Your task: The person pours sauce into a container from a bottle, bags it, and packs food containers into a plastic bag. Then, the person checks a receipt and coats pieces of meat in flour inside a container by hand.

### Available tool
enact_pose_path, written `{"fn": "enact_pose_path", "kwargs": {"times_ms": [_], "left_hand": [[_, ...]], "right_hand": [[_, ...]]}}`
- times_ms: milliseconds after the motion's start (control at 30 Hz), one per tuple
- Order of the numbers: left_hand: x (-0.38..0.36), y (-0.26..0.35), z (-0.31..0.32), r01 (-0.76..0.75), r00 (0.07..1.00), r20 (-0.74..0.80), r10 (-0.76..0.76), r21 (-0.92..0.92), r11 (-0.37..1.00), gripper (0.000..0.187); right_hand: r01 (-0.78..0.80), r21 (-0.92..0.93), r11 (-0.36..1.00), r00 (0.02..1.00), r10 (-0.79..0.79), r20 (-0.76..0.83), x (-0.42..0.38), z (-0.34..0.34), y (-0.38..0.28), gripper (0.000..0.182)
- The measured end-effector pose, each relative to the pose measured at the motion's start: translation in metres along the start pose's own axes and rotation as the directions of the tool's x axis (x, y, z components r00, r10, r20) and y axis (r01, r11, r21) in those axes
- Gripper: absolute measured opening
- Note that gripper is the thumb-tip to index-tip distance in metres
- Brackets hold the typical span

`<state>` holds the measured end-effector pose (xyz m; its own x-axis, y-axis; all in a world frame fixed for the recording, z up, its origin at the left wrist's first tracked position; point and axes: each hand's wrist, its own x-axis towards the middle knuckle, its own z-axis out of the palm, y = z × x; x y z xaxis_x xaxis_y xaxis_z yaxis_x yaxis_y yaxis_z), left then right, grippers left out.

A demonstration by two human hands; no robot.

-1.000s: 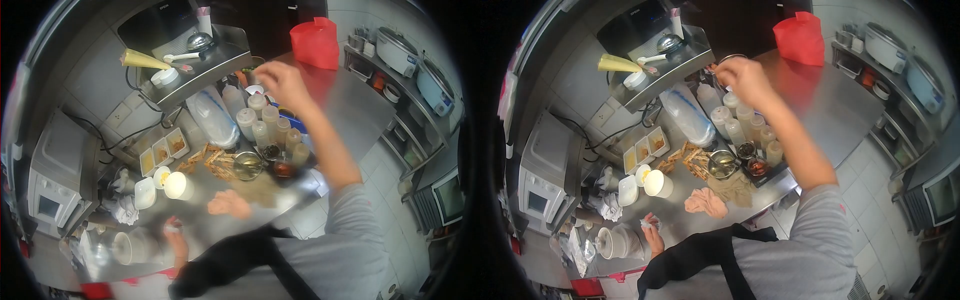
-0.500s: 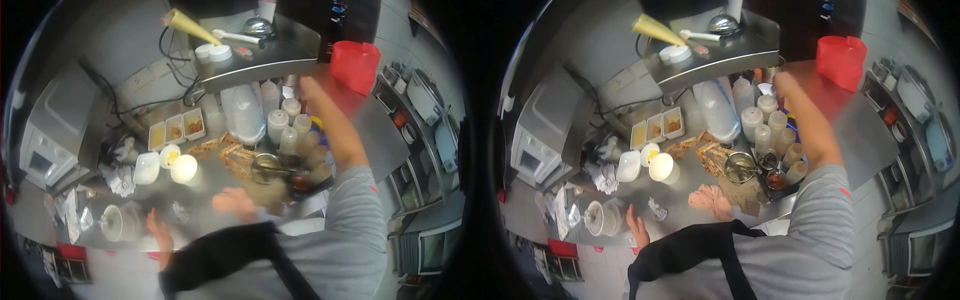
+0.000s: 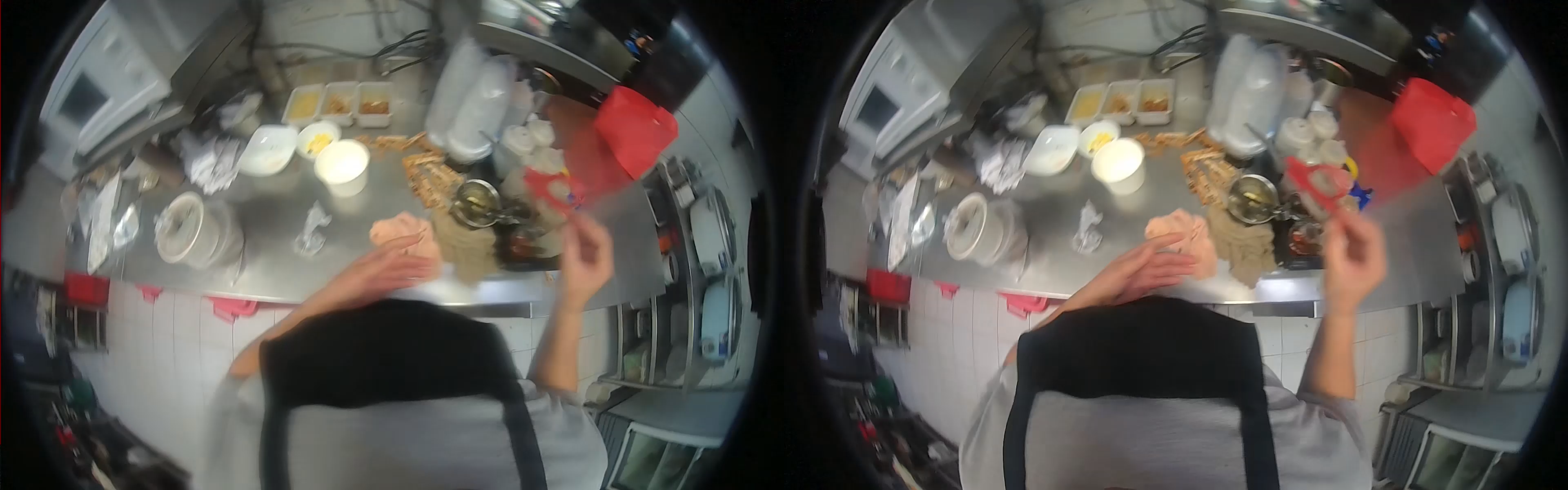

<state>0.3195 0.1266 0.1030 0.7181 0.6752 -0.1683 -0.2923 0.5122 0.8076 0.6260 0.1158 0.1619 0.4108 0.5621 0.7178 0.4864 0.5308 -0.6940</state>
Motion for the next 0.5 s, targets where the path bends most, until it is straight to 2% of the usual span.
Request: {"fn": "enact_pose_path", "kwargs": {"times_ms": [33, 67, 100, 133, 167, 200, 233, 267, 367, 400, 433, 467, 500], "left_hand": [[0.007, -0.013, 0.0, 0.016, 1.0, 0.002, -0.016, -0.135, 0.991, 0.06], [0.011, -0.016, 0.005, 0.03, 0.998, -0.049, -0.047, -0.315, 0.949, 0.055], [0.012, -0.025, -0.003, -0.006, 0.997, -0.072, -0.023, -0.379, 0.925, 0.051], [0.015, -0.037, -0.018, -0.041, 0.996, -0.092, 0.001, -0.438, 0.898, 0.048], [0.015, -0.044, -0.026, -0.076, 0.994, -0.106, 0.027, -0.49, 0.868, 0.045], [0.006, -0.035, -0.014, -0.13, 0.948, -0.316, -0.036, -0.487, 0.864, 0.038], [0.003, -0.04, -0.015, -0.174, 0.939, -0.343, 0.027, -0.404, 0.898, 0.039], [0.002, -0.045, -0.018, -0.214, 0.927, -0.363, 0.091, -0.315, 0.925, 0.041], [-0.01, -0.037, -0.009, -0.244, 0.921, -0.322, 0.22, -0.033, 0.969, 0.046], [-0.014, -0.034, -0.006, -0.273, 0.915, -0.291, 0.279, 0.061, 0.96, 0.048], [-0.019, -0.031, -0.005, -0.303, 0.908, -0.254, 0.334, 0.155, 0.94, 0.049], [-0.028, -0.027, -0.008, -0.322, 0.911, -0.241, 0.333, 0.084, 0.943, 0.047], [-0.037, -0.025, -0.019, -0.326, 0.852, -0.234, 0.469, 0.465, 0.823, 0.045]], "right_hand": [[0.066, 0.093, 0.993, 0.981, -0.081, 0.175, -0.034, 0.014, -0.001, 0.018], [0.366, 0.0, 0.931, 0.876, -0.344, 0.338, -0.055, 0.028, -0.003, 0.02], [0.437, 0.02, 0.899, 0.788, -0.394, 0.474, -0.081, 0.043, -0.011, 0.021], [0.385, 0.133, 0.913, 0.735, -0.39, 0.554, -0.103, 0.057, -0.014, 0.02], [0.322, 0.235, 0.917, 0.674, -0.396, 0.623, -0.122, 0.068, -0.014, 0.019], [0.051, 0.182, 0.982, 0.712, -0.164, 0.683, -0.142, 0.076, -0.007, 0.022], [-0.221, 0.105, 0.97, 0.683, 0.077, 0.727, -0.163, 0.081, 0.001, 0.025], [-0.473, 0.014, 0.881, 0.591, 0.306, 0.747, -0.173, 0.088, -0.004, 0.028], [-0.559, -0.046, 0.828, 0.609, 0.448, 0.654, -0.17, 0.117, -0.025, 0.039], [-0.62, 0.059, 0.783, 0.621, 0.443, 0.647, -0.18, 0.126, -0.015, 0.045], [-0.694, 0.1, 0.713, 0.58, 0.472, 0.664, -0.178, 0.132, -0.017, 0.045], [-0.76, 0.139, 0.634, 0.538, 0.495, 0.682, -0.176, 0.136, -0.019, 0.045], [-0.817, 0.177, 0.549, 0.496, 0.513, 0.7, -0.175, 0.139, -0.02, 0.046]]}}
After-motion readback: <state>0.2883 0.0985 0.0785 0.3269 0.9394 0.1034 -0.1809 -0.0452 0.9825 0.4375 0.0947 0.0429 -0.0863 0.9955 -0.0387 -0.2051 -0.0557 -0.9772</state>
